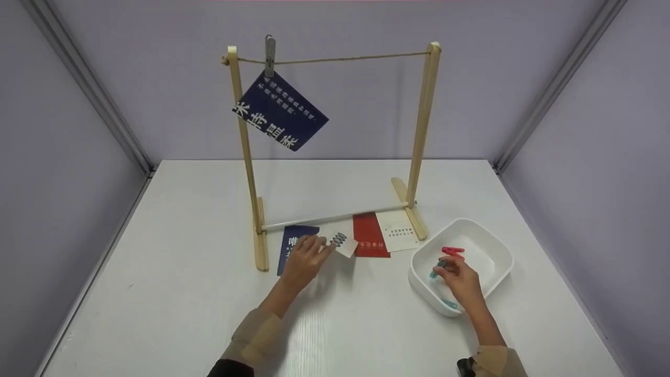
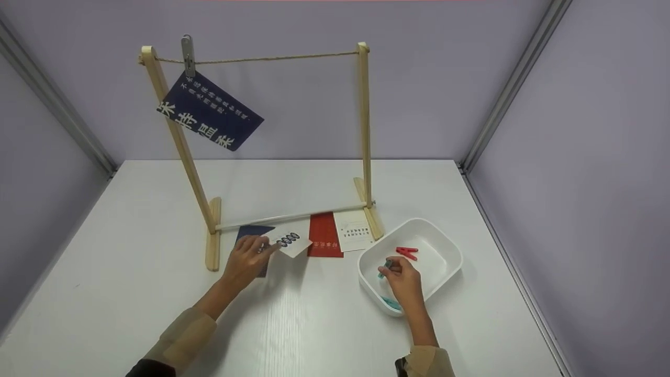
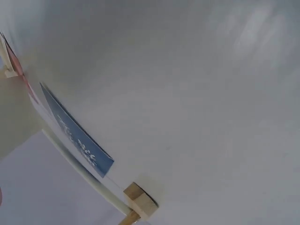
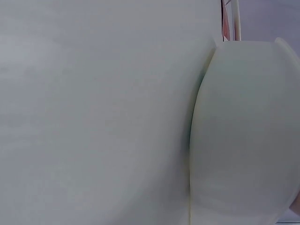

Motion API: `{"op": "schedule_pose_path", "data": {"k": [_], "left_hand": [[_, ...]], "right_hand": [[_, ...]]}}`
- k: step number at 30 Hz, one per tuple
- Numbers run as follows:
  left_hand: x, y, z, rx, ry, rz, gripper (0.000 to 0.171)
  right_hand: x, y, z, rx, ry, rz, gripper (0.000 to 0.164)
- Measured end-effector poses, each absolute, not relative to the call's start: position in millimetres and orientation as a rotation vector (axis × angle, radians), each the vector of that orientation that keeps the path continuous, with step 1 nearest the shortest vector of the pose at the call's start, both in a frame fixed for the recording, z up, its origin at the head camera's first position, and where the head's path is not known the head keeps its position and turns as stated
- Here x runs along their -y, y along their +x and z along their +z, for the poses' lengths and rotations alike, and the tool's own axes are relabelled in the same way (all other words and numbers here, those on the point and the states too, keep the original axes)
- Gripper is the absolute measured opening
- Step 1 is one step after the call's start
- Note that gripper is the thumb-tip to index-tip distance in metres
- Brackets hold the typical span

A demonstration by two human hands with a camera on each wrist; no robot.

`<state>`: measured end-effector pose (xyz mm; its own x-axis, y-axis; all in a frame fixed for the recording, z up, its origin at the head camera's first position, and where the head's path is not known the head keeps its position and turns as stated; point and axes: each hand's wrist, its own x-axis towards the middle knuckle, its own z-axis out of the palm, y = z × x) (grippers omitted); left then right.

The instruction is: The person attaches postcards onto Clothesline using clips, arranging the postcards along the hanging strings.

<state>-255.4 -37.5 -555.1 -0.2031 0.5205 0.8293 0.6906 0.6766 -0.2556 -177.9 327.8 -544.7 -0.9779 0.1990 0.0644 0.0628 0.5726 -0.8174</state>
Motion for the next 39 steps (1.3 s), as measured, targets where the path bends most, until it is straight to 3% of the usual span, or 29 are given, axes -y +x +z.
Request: {"op": "schedule_pose_path", "data": {"k": [7, 12, 22, 32, 39], "left_hand": [[37, -253, -554, 2.071, -0.696, -0.636, 0.021], [27, -249, -547, 2.192, -0.516, -1.067, 0.01], [-1, -249, -533, 2.288, 0.001, -1.586, 0.026], [-10, -249, -531, 2.237, 0.182, -1.909, 0.054], [-15, -248, -532, 1.989, 0.308, -2.218, 0.045]], "right_hand": [[-329, -178, -544, 2.648, -0.232, 1.387, 0.038], [-329, -178, -544, 2.641, -0.233, 1.397, 0.041], [-330, -179, -544, 2.629, -0.245, 1.369, 0.036], [-328, -177, -545, 2.637, -0.247, 1.401, 0.038], [-327, -178, -545, 2.645, -0.264, 1.381, 0.038]]}}
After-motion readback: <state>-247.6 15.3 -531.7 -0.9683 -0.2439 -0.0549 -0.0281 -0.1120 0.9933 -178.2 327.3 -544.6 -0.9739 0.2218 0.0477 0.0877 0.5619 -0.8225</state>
